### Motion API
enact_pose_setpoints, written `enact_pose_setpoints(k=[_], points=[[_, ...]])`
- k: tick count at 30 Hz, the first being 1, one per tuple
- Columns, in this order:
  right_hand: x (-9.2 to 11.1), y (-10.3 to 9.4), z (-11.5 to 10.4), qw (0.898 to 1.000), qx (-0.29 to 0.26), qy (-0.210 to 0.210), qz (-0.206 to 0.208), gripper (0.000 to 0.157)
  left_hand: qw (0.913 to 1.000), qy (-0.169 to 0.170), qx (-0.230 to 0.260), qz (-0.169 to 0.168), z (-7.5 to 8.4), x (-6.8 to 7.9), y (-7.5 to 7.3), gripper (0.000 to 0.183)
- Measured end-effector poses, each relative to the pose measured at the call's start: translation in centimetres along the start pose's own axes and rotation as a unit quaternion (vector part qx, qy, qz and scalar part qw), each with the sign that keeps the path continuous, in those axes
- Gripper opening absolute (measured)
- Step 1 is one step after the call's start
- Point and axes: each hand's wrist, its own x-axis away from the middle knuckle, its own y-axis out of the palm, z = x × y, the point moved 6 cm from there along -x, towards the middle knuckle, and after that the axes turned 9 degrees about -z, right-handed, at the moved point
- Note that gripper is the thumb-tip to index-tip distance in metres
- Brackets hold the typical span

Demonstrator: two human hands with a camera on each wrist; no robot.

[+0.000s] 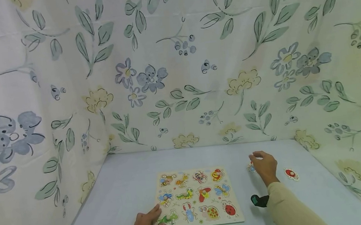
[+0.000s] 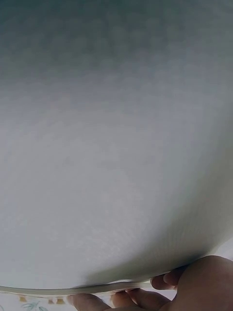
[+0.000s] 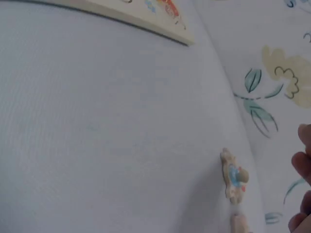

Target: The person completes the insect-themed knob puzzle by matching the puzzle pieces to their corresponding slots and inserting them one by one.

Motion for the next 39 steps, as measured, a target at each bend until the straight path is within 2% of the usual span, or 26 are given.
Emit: enact_pose_setpoints(k=[12, 19, 24, 27, 32, 36, 39], points=[[0.1, 0.9, 2.3, 0.998, 0.046, 0.04, -0.032, 0.03, 0.9999, -0.001, 0.005, -0.012, -0.3, -0.2, 0.0, 0.069], [-0.1, 1.5, 2.7, 0.997, 0.063, 0.024, -0.038, 0.024, 0.9999, 0.007, 0.007, -0.008, -0.3, -0.3, 0.1, 0.069], [-0.4, 2.0, 3.2, 0.995, 0.075, 0.031, -0.051, 0.022, 0.9999, 0.008, 0.005, -0.013, -0.4, -0.4, 0.1, 0.068], [-0.2, 1.8, 3.5, 0.995, 0.087, 0.025, -0.041, 0.02, 0.9997, 0.018, 0.006, -0.015, -0.1, -0.3, 0.1, 0.067], [0.3, 1.1, 3.2, 0.995, 0.102, -0.012, 0.005, 0.017, 0.9993, 0.03, 0.006, -0.021, 0.3, -0.1, 0.3, 0.067], [0.4, 0.8, 2.2, 0.995, 0.085, -0.045, 0.028, 0.018, 0.9994, 0.032, 0.002, -0.013, 0.2, 0.0, 0.2, 0.067], [0.3, 0.9, 1.6, 0.996, 0.07, -0.049, 0.034, 0.021, 0.9996, 0.029, 0.003, -0.008, 0.0, 0.1, 0.1, 0.068]])
